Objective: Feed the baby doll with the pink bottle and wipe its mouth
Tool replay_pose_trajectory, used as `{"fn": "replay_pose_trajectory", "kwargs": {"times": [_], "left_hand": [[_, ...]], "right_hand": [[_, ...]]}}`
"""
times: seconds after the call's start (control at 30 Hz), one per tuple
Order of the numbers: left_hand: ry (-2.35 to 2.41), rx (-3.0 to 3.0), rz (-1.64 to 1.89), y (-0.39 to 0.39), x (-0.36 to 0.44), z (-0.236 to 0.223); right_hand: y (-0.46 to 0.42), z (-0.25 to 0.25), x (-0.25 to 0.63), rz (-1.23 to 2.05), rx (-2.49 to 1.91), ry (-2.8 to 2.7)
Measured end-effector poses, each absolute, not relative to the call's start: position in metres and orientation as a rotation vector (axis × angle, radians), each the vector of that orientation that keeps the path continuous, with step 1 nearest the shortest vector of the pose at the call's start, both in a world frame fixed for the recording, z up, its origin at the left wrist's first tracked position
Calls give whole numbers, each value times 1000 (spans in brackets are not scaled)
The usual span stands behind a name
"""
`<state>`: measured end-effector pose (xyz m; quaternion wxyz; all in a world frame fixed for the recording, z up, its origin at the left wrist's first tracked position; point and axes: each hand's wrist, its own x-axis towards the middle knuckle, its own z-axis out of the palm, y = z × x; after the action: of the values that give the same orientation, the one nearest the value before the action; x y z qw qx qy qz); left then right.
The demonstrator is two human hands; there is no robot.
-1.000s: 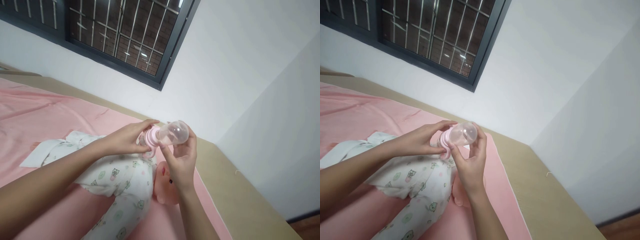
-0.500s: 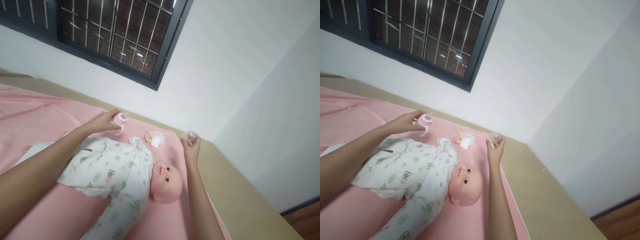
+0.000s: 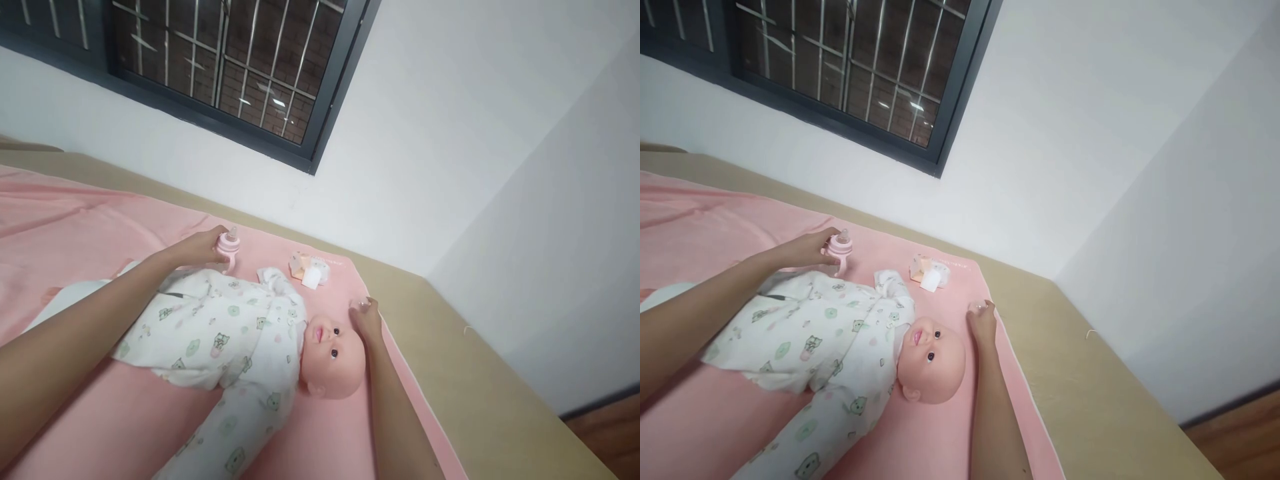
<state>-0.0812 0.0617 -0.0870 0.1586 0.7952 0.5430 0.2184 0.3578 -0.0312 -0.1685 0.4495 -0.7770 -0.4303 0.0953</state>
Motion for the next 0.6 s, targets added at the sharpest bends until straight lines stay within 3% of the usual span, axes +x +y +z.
{"fn": "replay_pose_trajectory", "kwargs": {"times": [0.6], "left_hand": [[1722,2404,577,62,-107,-80]], "right_hand": [[-29,-175,355,150,-1800,-1108]]}}
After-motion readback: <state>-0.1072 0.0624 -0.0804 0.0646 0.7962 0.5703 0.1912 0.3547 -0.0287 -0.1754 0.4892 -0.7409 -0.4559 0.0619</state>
